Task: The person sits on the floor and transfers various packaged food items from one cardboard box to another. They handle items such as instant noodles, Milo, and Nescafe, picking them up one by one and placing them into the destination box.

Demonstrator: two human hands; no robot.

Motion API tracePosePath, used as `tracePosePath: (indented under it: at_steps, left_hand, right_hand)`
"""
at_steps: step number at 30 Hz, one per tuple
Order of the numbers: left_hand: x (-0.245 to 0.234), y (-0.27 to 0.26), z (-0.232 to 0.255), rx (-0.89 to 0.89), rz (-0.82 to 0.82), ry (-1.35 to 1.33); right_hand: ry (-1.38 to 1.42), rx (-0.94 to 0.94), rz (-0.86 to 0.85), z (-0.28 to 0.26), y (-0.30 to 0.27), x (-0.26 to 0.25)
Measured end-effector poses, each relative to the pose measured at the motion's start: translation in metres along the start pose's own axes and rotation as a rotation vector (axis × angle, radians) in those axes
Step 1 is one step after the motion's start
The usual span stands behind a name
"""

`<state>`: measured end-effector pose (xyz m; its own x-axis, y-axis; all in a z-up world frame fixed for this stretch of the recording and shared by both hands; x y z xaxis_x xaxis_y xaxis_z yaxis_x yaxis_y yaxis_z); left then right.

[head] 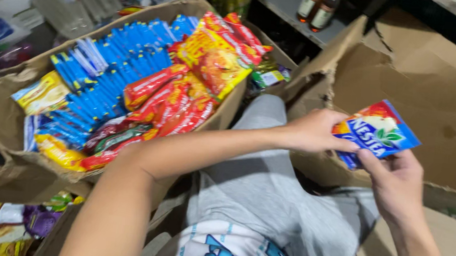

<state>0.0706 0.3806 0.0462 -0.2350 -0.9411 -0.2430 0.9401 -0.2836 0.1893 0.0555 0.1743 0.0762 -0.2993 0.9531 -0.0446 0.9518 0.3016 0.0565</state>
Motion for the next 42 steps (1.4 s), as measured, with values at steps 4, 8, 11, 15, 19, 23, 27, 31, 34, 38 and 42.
tracePosePath:
  at_steps: [4, 8, 11, 15, 19, 23, 27, 31, 34, 38, 42]
  left_hand:
    - [-0.067, -0.050, -0.007, 0.102, 0.062, 0.185]
    - [-0.115, -0.099, -0.014, 0.085, 0.198, 0.144]
    - [-0.167, -0.135, -0.024, -0.086, 0.234, 0.110]
    - [-0.243, -0.212, -0.039, -0.203, 0.376, 0.046]
    - [-0.291, -0.291, -0.063, -0.342, 0.626, 0.091]
    - [-0.330, -0.365, -0.079, -0.329, 0.866, 0.403]
    - [-0.359, -0.433, -0.087, -0.473, 1.017, 0.860]
    - [-0.365, -0.453, -0.098, -0.569, 0.850, 1.021]
    - [-0.365, -0.455, -0.105, -0.676, 0.767, 1.027]
    - [-0.372, -0.458, -0.109, -0.826, 0.637, 1.001]
    - [-0.371, -0.464, -0.106, -0.834, 0.604, 1.056]
  right_hand:
    - [-0.034, 0.002, -0.188, 0.005, 0.024, 0.066]
    - [0.033, -0.075, -0.327, 0.007, 0.045, 0.134]
    - [-0.022, -0.148, -0.396, 0.003, 0.063, 0.189]
    - [-0.090, -0.226, -0.509, -0.004, 0.077, 0.263]
    - [-0.151, -0.252, -0.593, -0.004, 0.075, 0.336]
    - [-0.354, -0.419, -0.704, -0.004, 0.067, 0.396]
    - [-0.474, -0.424, -0.820, -0.001, 0.063, 0.446]
    - [-0.364, -0.449, -0.917, 0.000, 0.066, 0.504]
    - [-0.246, -0.560, -1.008, 0.005, 0.064, 0.551]
    - [-0.277, -0.676, -1.026, 0.026, 0.059, 0.599]
    - [-0.555, -0.898, -0.993, 0.039, 0.046, 0.634]
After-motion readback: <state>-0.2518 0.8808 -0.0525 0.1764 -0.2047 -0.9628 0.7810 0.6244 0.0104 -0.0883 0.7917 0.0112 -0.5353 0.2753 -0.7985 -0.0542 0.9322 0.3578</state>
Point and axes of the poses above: each hand's wrist, its own y-axis towards the middle knuckle, its own x-axis out of the palm, z = x × y, the point moved 2 cm from there along y, towards the middle knuckle, and after that the axes turned 3 degrees about y, right-handed, at the moved point
